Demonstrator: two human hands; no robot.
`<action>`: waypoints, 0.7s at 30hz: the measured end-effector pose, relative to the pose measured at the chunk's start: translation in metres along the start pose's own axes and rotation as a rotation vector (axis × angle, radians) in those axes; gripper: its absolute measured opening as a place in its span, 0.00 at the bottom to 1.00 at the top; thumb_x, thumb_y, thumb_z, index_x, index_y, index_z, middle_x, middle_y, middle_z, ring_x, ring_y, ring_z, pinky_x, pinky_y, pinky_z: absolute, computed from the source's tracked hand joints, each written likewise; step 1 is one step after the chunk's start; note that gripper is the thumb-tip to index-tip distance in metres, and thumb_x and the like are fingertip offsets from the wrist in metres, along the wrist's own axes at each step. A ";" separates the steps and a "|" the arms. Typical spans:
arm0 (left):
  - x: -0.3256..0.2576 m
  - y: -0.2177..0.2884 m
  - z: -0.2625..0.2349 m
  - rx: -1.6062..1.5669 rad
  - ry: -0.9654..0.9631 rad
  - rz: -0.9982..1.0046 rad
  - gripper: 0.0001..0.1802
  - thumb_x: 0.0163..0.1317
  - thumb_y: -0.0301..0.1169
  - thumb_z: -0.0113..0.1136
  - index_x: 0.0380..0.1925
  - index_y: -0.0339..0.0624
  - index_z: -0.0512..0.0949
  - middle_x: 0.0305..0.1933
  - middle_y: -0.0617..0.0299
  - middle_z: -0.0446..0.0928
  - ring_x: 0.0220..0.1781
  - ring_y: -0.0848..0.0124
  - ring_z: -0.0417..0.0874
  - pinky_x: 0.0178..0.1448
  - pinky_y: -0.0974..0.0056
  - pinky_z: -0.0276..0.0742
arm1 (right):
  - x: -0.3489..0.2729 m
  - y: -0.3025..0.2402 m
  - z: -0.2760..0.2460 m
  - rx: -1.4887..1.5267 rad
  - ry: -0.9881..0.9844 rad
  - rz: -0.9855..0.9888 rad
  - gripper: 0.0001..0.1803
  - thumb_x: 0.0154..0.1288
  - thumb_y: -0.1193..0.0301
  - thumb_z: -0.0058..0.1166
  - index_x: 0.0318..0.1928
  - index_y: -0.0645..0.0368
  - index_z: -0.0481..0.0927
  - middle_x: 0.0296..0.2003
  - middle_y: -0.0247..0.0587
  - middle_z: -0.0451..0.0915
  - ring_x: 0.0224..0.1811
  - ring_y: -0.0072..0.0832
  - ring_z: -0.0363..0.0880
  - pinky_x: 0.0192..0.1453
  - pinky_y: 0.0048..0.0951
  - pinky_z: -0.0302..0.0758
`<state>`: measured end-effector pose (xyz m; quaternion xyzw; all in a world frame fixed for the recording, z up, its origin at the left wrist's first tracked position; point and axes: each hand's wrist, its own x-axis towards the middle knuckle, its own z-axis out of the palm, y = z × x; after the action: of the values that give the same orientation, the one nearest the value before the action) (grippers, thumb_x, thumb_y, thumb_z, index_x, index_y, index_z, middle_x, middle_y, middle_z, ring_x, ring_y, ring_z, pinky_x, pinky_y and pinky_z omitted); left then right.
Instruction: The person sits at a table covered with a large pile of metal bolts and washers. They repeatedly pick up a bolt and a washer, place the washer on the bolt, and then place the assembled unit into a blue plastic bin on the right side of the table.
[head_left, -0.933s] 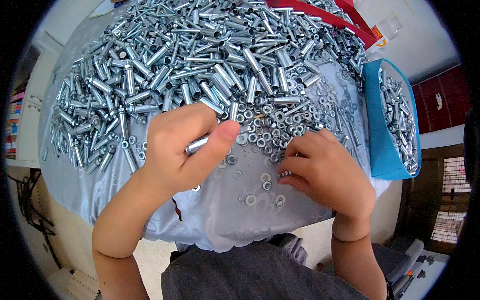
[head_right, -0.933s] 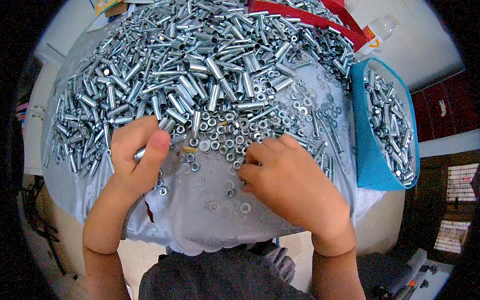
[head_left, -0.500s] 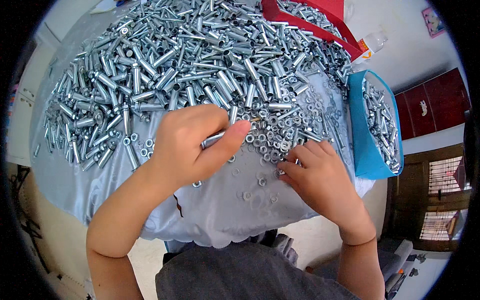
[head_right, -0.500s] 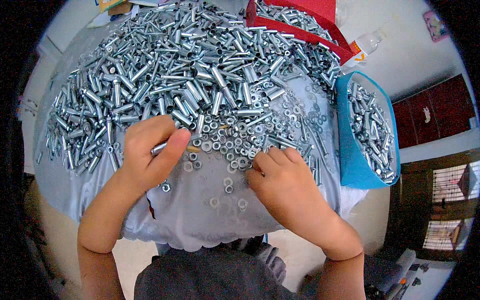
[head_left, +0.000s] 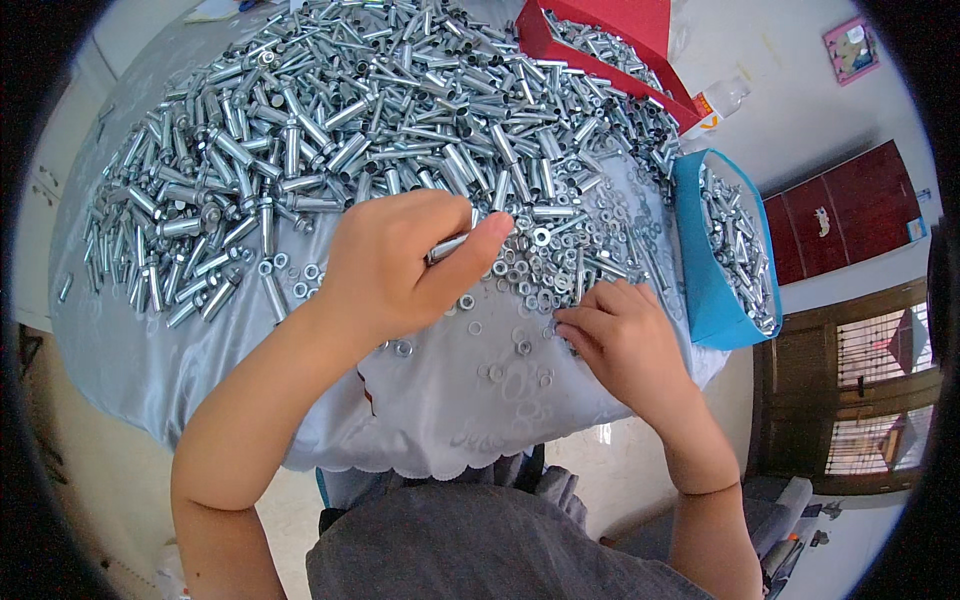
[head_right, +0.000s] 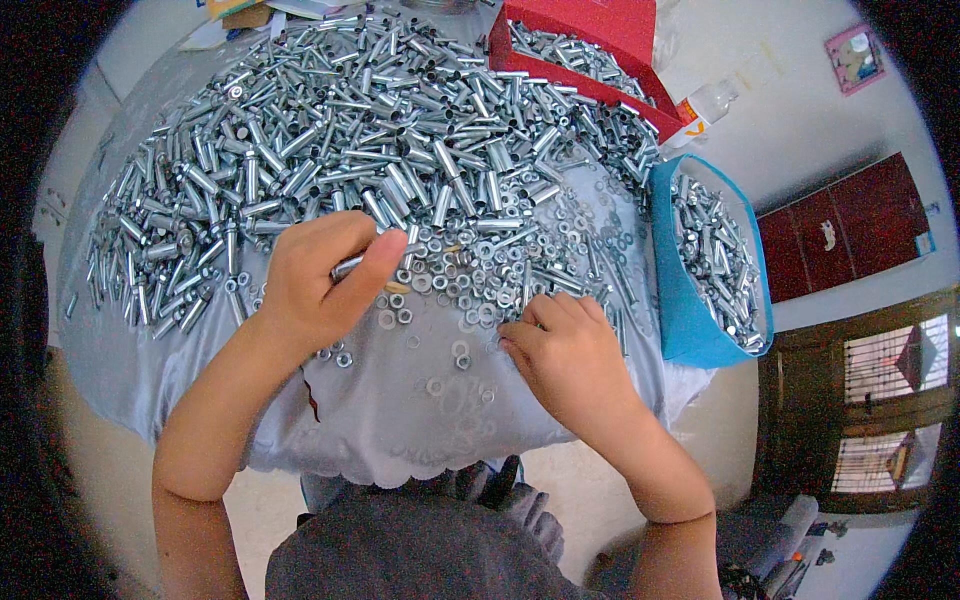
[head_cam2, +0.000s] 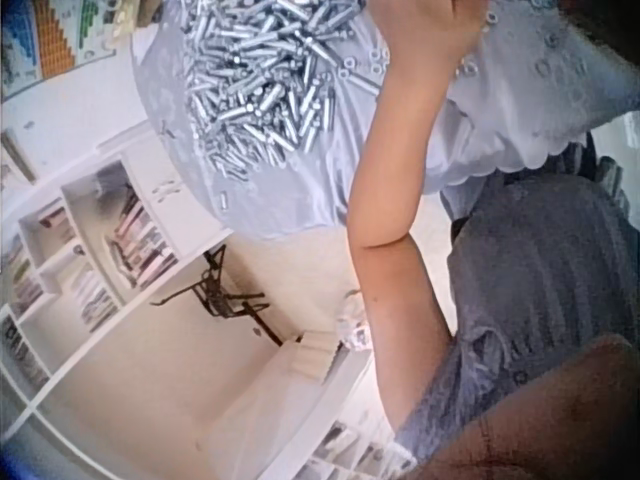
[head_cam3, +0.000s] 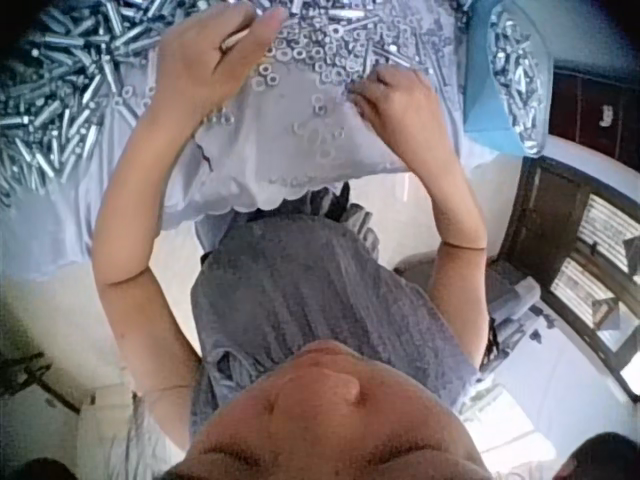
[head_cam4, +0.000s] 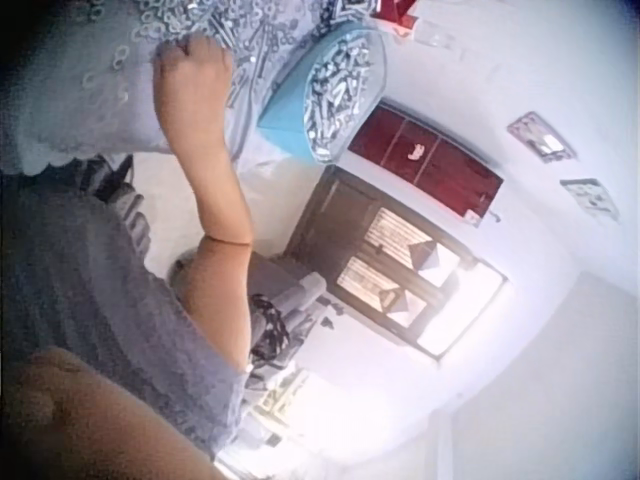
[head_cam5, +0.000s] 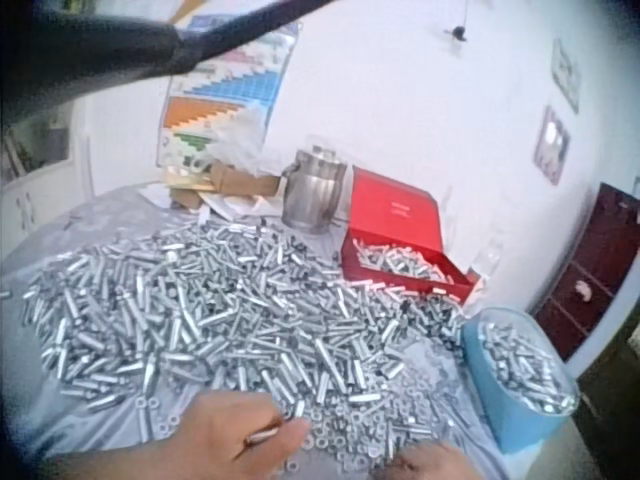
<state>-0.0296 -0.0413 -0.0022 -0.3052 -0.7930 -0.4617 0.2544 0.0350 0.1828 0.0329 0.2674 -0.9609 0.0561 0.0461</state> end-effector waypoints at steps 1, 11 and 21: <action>0.000 0.000 -0.001 0.005 -0.008 0.000 0.18 0.55 0.37 0.56 0.13 0.40 0.68 0.13 0.58 0.65 0.14 0.61 0.68 0.17 0.61 0.59 | -0.001 0.001 0.001 0.039 0.011 0.010 0.05 0.48 0.71 0.58 0.28 0.54 0.80 0.24 0.33 0.72 0.30 0.31 0.71 0.36 0.32 0.65; 0.000 0.001 -0.001 0.019 0.006 -0.010 0.18 0.56 0.38 0.56 0.13 0.39 0.69 0.13 0.57 0.66 0.15 0.60 0.69 0.18 0.61 0.60 | -0.013 -0.004 0.011 0.216 0.117 0.151 0.07 0.45 0.70 0.61 0.27 0.57 0.81 0.23 0.37 0.72 0.29 0.34 0.70 0.32 0.33 0.65; 0.000 -0.001 0.000 -0.005 -0.008 -0.046 0.19 0.57 0.40 0.54 0.14 0.39 0.69 0.13 0.56 0.66 0.15 0.60 0.69 0.18 0.61 0.60 | -0.016 -0.007 0.020 0.276 0.166 0.256 0.10 0.43 0.69 0.64 0.28 0.58 0.81 0.23 0.38 0.72 0.28 0.35 0.70 0.32 0.33 0.65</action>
<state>-0.0301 -0.0414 -0.0025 -0.2895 -0.7998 -0.4680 0.2399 0.0514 0.1820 0.0122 0.1413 -0.9631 0.2143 0.0804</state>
